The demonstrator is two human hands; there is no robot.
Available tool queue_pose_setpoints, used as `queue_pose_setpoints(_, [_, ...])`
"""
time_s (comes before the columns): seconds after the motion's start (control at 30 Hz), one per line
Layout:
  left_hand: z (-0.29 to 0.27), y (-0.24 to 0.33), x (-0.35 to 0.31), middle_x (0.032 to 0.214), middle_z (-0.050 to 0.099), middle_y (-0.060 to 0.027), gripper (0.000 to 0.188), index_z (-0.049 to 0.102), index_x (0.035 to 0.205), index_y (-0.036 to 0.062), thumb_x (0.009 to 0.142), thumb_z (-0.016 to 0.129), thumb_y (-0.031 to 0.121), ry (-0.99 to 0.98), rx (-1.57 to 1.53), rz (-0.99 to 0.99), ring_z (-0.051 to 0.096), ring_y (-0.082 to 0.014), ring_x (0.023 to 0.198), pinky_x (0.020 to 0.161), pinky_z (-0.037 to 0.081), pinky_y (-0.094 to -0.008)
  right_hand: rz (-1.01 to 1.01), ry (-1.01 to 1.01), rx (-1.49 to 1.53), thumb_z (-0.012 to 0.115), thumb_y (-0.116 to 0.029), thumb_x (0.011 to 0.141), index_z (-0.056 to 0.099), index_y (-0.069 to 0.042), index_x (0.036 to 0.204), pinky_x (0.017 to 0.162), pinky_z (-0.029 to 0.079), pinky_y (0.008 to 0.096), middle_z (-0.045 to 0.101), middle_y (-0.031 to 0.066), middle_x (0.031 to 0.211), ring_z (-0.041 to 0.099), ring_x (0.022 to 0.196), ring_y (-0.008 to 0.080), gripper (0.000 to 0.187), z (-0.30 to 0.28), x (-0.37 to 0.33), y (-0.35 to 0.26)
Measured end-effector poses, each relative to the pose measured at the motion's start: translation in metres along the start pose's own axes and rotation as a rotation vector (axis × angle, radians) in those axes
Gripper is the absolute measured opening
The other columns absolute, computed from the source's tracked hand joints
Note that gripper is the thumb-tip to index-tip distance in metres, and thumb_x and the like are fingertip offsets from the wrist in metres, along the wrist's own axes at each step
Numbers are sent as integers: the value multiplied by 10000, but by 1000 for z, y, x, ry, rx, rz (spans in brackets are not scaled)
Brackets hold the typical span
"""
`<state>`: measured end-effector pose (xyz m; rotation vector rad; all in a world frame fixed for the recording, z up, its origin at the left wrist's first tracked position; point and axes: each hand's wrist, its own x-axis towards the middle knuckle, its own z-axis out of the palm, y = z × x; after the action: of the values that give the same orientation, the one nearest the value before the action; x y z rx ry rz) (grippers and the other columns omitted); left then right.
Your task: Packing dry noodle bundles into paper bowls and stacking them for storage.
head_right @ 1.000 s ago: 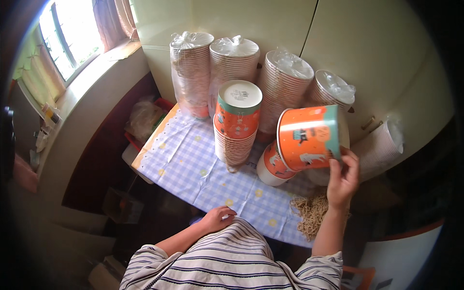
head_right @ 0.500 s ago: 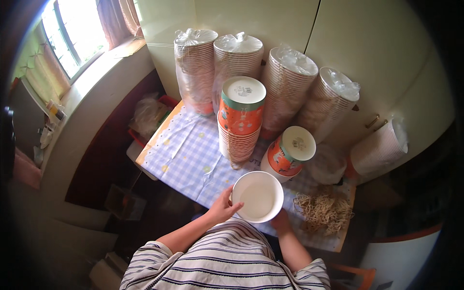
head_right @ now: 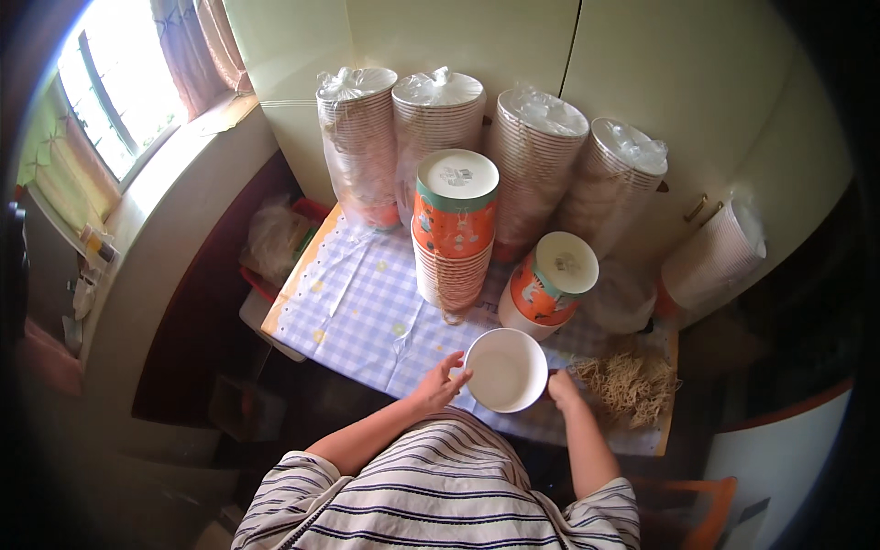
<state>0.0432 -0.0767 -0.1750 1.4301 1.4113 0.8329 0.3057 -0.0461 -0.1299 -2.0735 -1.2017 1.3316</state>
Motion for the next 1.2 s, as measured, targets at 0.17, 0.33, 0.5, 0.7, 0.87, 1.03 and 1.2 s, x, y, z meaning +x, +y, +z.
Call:
queue_pose_setpoints(0.17, [-76,-27,38,972,597,-74,477,486,1223,-1,878,580,314,124,-298,-40,565,-118,636,590,475,-260,-256,-3,-23,526,-91,850,624,17,866,508,436,220,598,18,699,531,546,73,147,-45,4,-35])
queue_pose_setpoints(0.33, [-159,-3,105,1068,594,-142,448,481,1210,-38,879,587,244,236,-181,261,558,-173,964,823,449,-282,-587,-113,4,494,-219,921,593,5,1005,591,460,214,587,10,778,550,668,79,258,-33,-14,-138])
queue_pose_setpoints(0.5, [-184,64,134,1226,513,-141,587,390,1280,-60,902,521,370,46,-314,346,475,-197,1111,955,358,-303,-518,-147,129,485,-299,925,459,-27,1230,729,473,264,528,102,1132,551,925,160,409,9,20,-188])
queue_pose_setpoints(0.7, [-184,62,151,1279,473,-84,624,380,1329,59,901,397,513,70,-353,191,459,-224,1064,881,363,-325,-413,-77,341,494,-444,880,363,-95,1315,851,406,464,388,103,1315,461,1051,295,574,62,48,-211])
queue_pose_setpoints(0.87, [-185,74,141,1320,442,-101,669,400,1324,104,879,328,599,-54,-338,165,422,-273,1136,924,311,-422,-327,-48,437,428,-540,859,273,-139,1385,964,277,576,237,84,1456,302,1272,356,680,81,45,-218])
queue_pose_setpoints(1.03, [-176,75,136,1376,389,-120,683,384,1345,124,880,284,615,-154,-384,183,374,-296,1217,985,233,-462,-348,-131,486,408,-523,864,314,-134,1368,980,245,587,309,79,1427,331,1261,340,643,81,45,-225])
queue_pose_setpoints(1.2, [-175,66,144,1384,381,-114,711,372,1355,129,868,280,638,-121,-361,182,371,-309,1232,1004,200,-483,-362,-135,447,397,-527,862,346,-112,1347,977,247,588,352,88,1403,342,1256,324,640,84,50,-224])
